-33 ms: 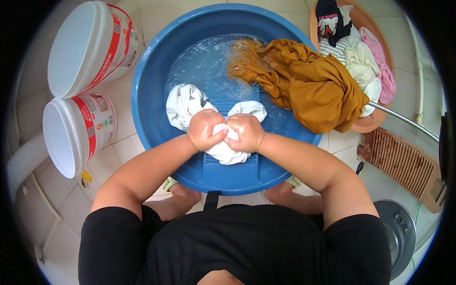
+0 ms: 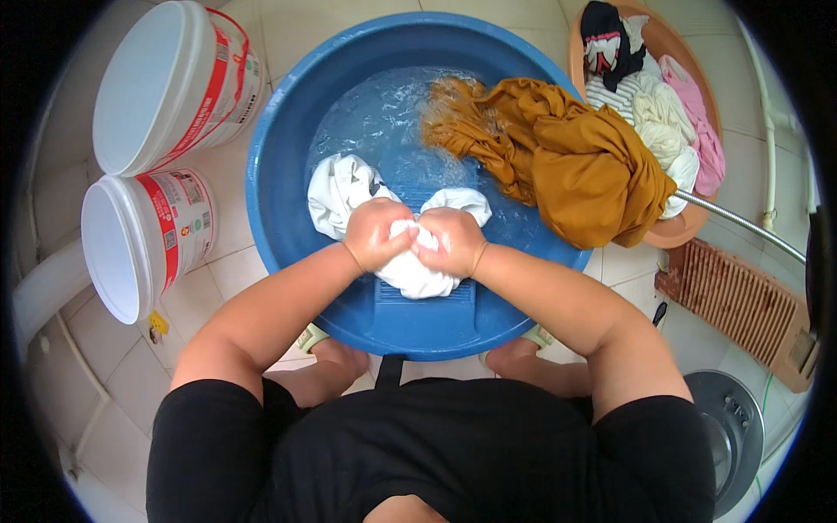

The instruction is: The person hand washes clothes in a blue basin filled with water. They scrub a white cloth, a mustard-colored shirt, and a dark patterned garment against a washboard, then wring them out and place them into a white bucket.

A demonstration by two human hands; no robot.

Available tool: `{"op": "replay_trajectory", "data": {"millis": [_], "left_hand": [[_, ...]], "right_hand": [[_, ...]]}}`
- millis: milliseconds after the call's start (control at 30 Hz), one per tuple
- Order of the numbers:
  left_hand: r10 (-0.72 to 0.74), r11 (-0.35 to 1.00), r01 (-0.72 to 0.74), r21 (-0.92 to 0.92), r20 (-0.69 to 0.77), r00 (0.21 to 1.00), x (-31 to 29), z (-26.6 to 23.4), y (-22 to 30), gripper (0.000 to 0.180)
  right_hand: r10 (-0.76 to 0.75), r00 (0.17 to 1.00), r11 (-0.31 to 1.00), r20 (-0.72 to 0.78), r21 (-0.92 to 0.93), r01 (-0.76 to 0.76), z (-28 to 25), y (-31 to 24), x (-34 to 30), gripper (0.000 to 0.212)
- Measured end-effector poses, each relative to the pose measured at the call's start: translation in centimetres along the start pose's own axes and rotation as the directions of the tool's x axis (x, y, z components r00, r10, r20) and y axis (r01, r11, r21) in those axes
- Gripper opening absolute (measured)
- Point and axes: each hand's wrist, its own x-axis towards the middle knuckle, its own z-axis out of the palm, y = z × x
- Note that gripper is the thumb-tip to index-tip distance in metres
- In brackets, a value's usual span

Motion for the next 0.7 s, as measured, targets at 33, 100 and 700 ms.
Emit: {"op": "replay_trajectory", "data": {"millis": [33,100,700], "left_hand": [[-0.252,0.946,0.240,-0.219,-0.026,0.967,0.5,-0.2,-0.9,0.030],[-0.655,0.669,0.523,-0.529,-0.087,0.750,2.2,-1.7,-3.3,0.036],[-0.521,0.623,0.456,0.636,-0.098,0.848,-0.6,1.0,-6.7,0.063]], "right_hand": [[0.209,0.977,0.969,0.041,0.129,-0.212,0.0,0.5,1.1,0.031],[0.469,0.858,0.633,0.207,0.598,-0.491,-0.1,0.4,4.4,0.040],[0.062,0.998,0.471,0.008,-0.882,-0.022,-0.5,-1.2,15.7,0.054]]}}
